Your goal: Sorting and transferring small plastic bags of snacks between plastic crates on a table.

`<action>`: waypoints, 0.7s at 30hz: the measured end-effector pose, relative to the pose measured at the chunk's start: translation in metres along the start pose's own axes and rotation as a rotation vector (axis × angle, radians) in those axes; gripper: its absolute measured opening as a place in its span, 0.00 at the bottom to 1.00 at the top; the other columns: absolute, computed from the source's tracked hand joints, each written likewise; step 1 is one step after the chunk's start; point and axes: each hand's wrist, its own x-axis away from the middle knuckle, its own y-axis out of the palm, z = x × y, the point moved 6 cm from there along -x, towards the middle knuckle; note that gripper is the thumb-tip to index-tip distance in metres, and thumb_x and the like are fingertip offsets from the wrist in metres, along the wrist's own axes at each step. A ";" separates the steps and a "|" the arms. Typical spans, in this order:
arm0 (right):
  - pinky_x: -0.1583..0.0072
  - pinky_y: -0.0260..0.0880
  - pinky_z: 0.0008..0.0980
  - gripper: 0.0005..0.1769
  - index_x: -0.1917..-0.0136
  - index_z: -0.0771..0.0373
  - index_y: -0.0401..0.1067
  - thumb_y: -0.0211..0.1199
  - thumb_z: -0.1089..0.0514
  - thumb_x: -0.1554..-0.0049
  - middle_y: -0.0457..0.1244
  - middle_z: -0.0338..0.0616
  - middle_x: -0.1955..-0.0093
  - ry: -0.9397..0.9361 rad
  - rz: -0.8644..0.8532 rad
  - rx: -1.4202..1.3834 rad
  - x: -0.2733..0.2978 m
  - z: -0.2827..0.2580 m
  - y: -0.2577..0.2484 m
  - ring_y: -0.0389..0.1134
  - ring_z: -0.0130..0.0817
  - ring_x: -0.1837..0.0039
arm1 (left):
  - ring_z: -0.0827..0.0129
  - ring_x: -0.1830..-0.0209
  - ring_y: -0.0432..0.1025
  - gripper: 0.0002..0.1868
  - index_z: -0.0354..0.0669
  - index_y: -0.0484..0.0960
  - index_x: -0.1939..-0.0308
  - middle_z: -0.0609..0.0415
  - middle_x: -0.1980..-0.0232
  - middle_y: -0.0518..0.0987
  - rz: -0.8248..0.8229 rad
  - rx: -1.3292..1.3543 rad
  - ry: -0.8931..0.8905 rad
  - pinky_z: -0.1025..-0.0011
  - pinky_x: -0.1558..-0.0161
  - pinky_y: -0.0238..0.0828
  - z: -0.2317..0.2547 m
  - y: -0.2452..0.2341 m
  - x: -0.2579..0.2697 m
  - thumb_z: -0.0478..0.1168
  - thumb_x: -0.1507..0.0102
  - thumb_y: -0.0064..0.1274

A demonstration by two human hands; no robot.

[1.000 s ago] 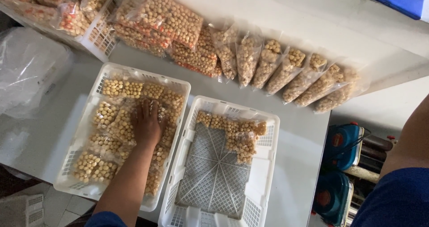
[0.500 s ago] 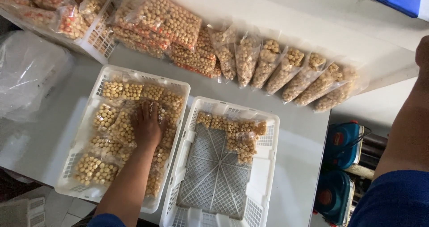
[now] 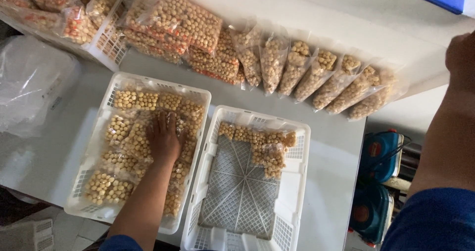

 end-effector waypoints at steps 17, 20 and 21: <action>0.40 0.79 0.58 0.18 0.44 0.70 0.86 0.62 0.54 0.26 0.77 0.65 0.40 -0.920 0.743 -2.192 0.414 -0.201 -0.633 0.79 0.67 0.37 | 0.24 0.16 0.69 0.41 0.33 0.73 0.14 0.24 0.18 0.76 0.417 0.452 0.257 0.25 0.20 0.60 -0.021 0.002 -0.007 0.53 0.24 0.66; 0.33 0.79 0.56 0.18 0.33 0.61 0.86 0.73 0.55 0.35 0.77 0.54 0.34 -0.795 0.535 -2.283 0.463 -0.191 -0.722 0.78 0.60 0.28 | 0.27 0.03 0.42 0.38 0.52 0.56 0.02 0.33 0.02 0.50 0.078 0.730 0.111 0.24 0.10 0.38 -0.032 -0.013 0.000 0.58 0.14 0.45; 0.33 0.79 0.56 0.18 0.33 0.61 0.86 0.73 0.55 0.35 0.77 0.54 0.34 -0.781 0.531 -2.282 0.471 -0.188 -0.744 0.78 0.60 0.28 | 0.27 0.03 0.42 0.38 0.52 0.56 0.02 0.33 0.02 0.50 0.073 0.732 0.123 0.24 0.10 0.38 -0.041 -0.012 0.001 0.58 0.14 0.45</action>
